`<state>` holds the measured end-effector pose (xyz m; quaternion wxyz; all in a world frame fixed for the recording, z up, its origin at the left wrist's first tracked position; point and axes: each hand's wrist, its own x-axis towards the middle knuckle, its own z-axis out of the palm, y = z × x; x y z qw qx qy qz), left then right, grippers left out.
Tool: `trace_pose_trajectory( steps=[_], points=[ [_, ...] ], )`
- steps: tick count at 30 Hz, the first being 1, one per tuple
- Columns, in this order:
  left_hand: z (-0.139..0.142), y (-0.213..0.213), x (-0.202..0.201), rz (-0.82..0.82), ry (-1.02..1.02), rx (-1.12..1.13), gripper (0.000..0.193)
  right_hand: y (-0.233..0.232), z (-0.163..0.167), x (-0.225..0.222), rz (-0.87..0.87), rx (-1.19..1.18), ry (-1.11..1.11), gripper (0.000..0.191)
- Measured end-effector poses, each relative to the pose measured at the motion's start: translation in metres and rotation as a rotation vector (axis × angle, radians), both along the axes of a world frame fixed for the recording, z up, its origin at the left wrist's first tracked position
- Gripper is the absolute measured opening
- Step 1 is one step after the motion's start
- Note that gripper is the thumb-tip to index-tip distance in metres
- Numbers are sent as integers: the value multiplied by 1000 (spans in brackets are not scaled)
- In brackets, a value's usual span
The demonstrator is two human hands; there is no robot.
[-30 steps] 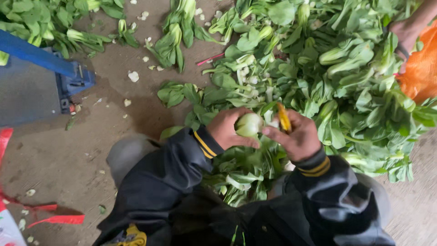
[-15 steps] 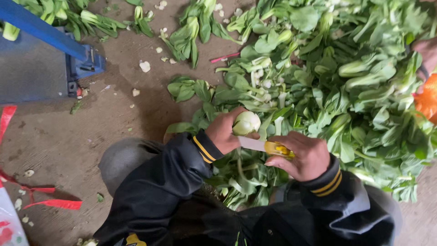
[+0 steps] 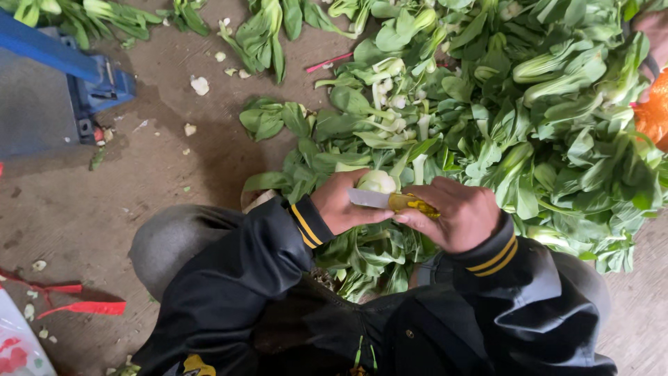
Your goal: The person sits on the floor and trims the base of leafy green vegetables using a small knife. They pick each vegetable from a large pile, cut the root end, and place the trimmed piece aside. A second person is also trimming vegetables nearby.
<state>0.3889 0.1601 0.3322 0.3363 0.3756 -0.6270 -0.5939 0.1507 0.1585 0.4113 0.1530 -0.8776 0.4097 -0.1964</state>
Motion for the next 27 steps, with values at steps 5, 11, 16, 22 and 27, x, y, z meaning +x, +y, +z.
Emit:
trace_pose_trajectory(
  steps=[5,11,16,22,27],
  points=[
    [1,3,2,0,-86,-33,39,0,0,1,22,14,-15,38],
    [-3,4,2,-1,-225,-326,48,0,-2,-5,95,68,-79,37],
    [-2,9,2,8,-185,-367,47,-4,-11,-21,200,135,-228,37],
    [1,21,-2,-16,-34,-316,49,-18,-33,-61,1,179,-186,49],
    [-22,24,-14,108,-163,-283,77,-5,-55,-49,9,379,-405,50]
  ],
)
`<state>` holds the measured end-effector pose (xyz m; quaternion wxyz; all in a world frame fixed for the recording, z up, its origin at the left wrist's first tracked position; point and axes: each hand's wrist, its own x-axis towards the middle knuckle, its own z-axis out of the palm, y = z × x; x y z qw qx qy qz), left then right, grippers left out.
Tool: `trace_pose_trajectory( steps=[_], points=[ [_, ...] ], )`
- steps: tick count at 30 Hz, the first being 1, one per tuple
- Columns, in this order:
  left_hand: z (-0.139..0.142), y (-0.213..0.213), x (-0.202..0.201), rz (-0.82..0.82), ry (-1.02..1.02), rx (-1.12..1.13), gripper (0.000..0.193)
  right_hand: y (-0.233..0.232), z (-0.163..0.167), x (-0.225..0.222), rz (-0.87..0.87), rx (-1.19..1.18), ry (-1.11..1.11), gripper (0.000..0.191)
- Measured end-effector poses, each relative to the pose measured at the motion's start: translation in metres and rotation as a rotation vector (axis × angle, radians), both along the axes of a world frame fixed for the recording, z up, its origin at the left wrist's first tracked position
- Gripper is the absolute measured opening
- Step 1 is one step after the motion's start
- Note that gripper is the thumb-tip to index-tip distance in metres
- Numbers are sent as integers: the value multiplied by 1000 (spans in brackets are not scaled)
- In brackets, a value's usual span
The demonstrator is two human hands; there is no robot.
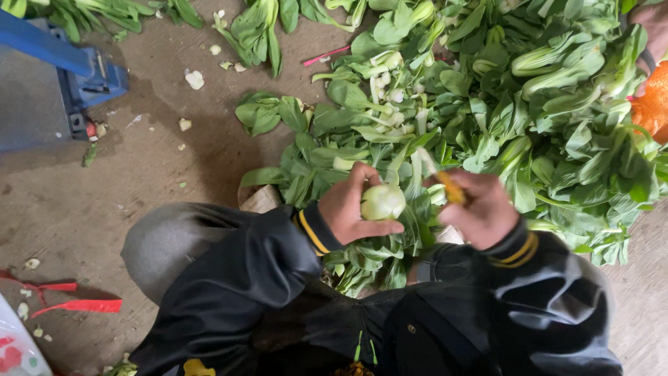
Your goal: The person sits on the floor and trims the base of leafy green vegetables using a small knife. They pick each vegetable from a large pile, cut the root end, and place the trimmed piece aside. A second person is also trimming vegetables nearby.
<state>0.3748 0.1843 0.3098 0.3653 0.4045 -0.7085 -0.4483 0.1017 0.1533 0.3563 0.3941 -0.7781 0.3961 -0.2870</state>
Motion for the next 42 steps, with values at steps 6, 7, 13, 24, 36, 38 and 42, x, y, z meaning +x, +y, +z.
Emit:
trace_pose_trajectory(
  steps=[6,7,13,24,36,38,42],
  points=[
    [-18,0,-9,-13,3,-33,78,23,-8,53,-9,293,-210,59],
    [-16,0,-8,8,49,-89,75,23,-6,55,-92,432,-221,58],
    [-13,-17,5,165,-206,99,62,4,5,24,-209,141,61,50],
    [-34,-6,-25,-157,159,502,112,4,3,15,-216,118,-286,39],
    [-78,-8,-28,-313,469,823,58,-8,-3,15,-478,598,-200,70],
    [-81,-6,-24,-464,663,921,56,-6,-7,16,-486,637,-185,69],
    [-73,-10,-20,-510,789,975,54,1,-9,13,-460,387,-76,62]
  ],
)
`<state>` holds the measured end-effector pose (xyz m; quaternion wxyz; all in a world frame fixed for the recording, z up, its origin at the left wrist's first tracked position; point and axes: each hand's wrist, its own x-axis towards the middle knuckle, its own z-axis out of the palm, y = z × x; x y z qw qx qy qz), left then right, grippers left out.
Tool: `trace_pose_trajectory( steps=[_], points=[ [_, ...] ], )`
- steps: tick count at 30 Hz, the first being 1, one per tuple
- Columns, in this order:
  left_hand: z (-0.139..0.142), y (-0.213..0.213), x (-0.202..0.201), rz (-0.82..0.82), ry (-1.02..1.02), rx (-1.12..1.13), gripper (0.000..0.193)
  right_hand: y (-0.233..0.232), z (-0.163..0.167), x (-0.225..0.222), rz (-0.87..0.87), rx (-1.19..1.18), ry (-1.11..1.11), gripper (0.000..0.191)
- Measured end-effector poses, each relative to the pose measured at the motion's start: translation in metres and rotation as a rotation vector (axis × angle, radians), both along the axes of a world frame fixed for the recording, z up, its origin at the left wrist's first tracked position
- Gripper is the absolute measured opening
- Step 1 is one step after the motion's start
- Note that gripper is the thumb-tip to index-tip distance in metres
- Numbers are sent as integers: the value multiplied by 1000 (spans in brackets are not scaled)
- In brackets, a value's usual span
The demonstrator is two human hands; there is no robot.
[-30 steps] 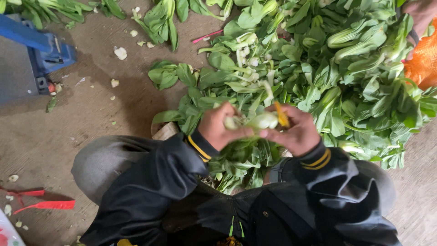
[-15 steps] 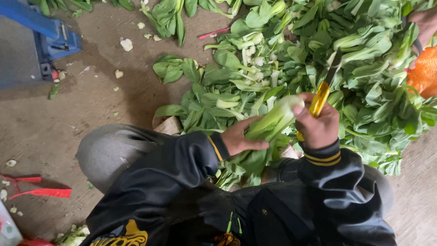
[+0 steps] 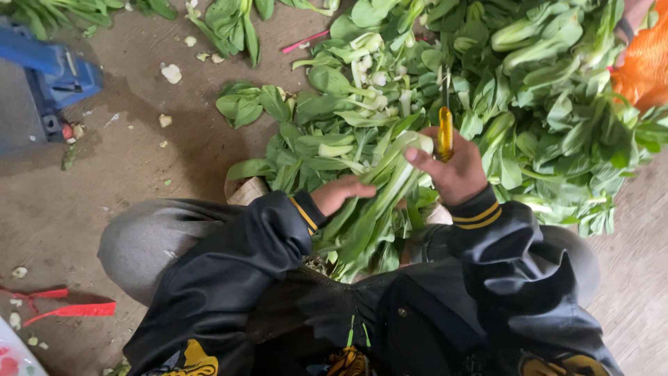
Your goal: The person sits on the floor and trims the base of leafy green vegetables using a small knife. They pick each vegetable from a large pile, cut the root end, and place the trimmed piece aside. A second person is also trimming vegetables nearby.
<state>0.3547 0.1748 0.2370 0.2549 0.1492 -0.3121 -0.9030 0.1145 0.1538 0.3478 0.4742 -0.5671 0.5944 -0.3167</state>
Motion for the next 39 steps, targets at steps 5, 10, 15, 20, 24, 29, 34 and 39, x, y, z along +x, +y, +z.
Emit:
trace_pose_trajectory(
  steps=[5,10,15,20,24,29,34,39],
  points=[
    [18,-5,-10,287,-368,-209,77,12,-2,6,10,-210,145,65],
    [29,9,-17,295,-471,-501,89,25,-13,32,0,-229,408,70],
    [25,10,-17,209,-396,-443,89,22,-13,34,1,-72,324,69],
    [18,7,-19,120,-240,-92,81,19,-19,27,-30,36,76,67],
    [15,18,-26,143,-407,-387,76,13,-31,17,-98,-69,-16,59],
    [13,19,-31,186,-313,-199,57,4,-29,7,-189,48,-122,52],
    [25,14,-25,175,-469,-174,55,4,-13,5,-199,186,-39,44],
    [28,17,-23,430,-681,-566,58,7,-15,0,-51,-80,-86,34]
  ],
)
